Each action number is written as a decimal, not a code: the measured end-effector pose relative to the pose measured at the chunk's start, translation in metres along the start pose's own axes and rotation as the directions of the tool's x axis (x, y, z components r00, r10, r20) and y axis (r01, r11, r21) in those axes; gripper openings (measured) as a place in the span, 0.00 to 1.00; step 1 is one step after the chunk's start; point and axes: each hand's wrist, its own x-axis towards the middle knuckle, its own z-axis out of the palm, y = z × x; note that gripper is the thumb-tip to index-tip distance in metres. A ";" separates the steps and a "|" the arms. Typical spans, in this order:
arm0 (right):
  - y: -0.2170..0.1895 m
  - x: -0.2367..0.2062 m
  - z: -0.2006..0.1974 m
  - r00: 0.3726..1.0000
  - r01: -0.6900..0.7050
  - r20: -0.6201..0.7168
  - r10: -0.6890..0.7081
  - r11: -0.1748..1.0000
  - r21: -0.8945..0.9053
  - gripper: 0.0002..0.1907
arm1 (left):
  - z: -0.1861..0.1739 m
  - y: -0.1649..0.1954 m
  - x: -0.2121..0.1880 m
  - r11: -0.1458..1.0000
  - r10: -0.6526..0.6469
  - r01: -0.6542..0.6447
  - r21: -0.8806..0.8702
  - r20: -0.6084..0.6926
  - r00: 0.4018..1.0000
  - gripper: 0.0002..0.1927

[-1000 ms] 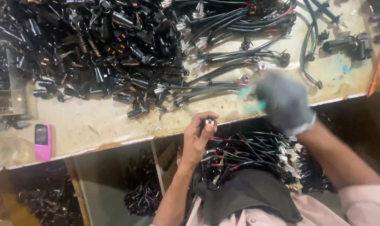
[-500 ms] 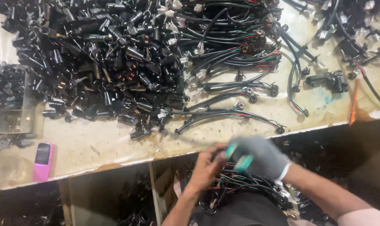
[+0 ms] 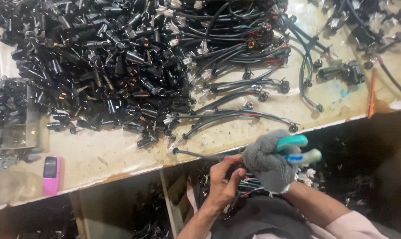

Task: The person repeatedly picks small black cylindrical components and wires from a table, then joins them by hand. The assembled units are placed into a pile on the table. The person wears a glove on the right hand and uses both hands to manipulate the parts.

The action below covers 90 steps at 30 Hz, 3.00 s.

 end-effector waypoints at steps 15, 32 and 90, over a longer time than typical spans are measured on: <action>0.005 0.054 -0.053 0.861 0.496 0.501 0.085 0.077 -0.865 0.15 | -0.109 0.014 0.084 0.062 0.467 -0.135 0.989 0.091 0.880 0.17; 0.021 0.072 -0.047 0.843 0.293 0.348 0.410 0.193 -0.936 0.13 | -0.045 -0.006 0.030 0.859 -0.121 0.288 -0.423 0.380 0.917 0.19; -0.019 0.033 -0.014 0.779 0.354 0.571 0.258 0.571 -0.741 0.14 | -0.040 0.008 -0.004 0.950 -0.281 0.297 -0.098 0.150 0.948 0.15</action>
